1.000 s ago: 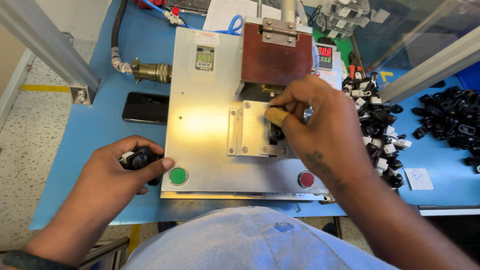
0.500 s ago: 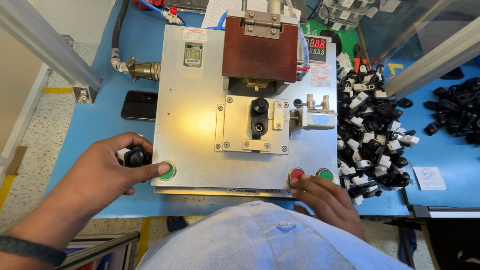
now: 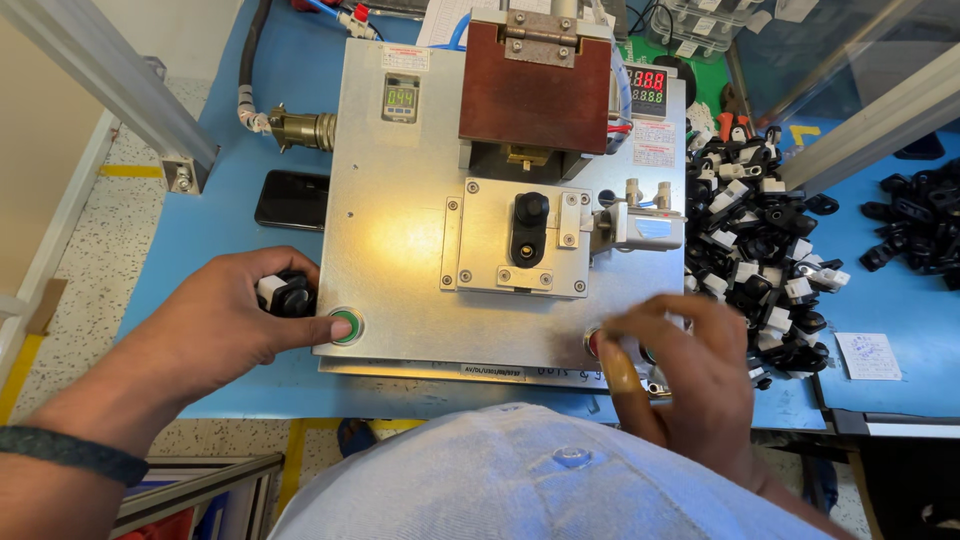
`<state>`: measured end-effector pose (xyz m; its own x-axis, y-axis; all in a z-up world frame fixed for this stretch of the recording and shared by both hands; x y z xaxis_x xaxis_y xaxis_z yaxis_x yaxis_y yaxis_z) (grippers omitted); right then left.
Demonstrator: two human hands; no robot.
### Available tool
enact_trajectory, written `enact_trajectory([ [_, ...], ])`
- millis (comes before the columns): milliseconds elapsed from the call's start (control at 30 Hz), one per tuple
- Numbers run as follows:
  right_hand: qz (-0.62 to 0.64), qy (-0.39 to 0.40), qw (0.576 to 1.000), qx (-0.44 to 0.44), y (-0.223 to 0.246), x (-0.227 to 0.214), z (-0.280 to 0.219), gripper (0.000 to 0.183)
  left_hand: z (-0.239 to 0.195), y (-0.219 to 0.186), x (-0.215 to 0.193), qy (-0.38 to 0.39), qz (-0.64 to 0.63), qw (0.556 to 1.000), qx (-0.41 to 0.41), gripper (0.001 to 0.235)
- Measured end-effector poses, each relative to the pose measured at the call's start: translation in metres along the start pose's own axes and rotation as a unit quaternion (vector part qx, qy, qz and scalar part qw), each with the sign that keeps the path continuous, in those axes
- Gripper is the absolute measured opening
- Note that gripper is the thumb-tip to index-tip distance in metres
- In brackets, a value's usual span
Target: The person repeatedly places small black and white plastic components into a press machine, activates the press with a green button, and removes the processed parts. The cycle is repeated continuously throughout the clip.
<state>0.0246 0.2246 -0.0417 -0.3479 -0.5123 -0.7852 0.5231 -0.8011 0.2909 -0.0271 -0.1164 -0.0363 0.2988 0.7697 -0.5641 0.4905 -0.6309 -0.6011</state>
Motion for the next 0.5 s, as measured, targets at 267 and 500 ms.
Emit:
enact_trajectory([
  [267, 0.03, -0.037, 0.995, -0.093, 0.027, 0.018, 0.058, 0.027, -0.005, -0.011, 0.0, -0.003, 0.078, 0.997, -0.002, 0.039],
  [500, 0.035, -0.056, 0.993, -0.094, 0.016, 0.033, 0.046, 0.025, -0.005, -0.008, -0.001, 0.014, 0.028, 0.999, 0.018, 0.042],
])
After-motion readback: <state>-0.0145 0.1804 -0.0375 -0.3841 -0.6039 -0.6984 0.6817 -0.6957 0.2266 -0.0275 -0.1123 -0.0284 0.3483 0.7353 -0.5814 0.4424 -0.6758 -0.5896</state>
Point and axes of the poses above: each hand's wrist, its own z-axis towards the middle knuckle, its own x-axis out of the palm, y = z × x, the point moved 1 cm from there along z, towards the middle knuckle, and after that the axes turned 3 degrees about y, right-handed, at the moved point
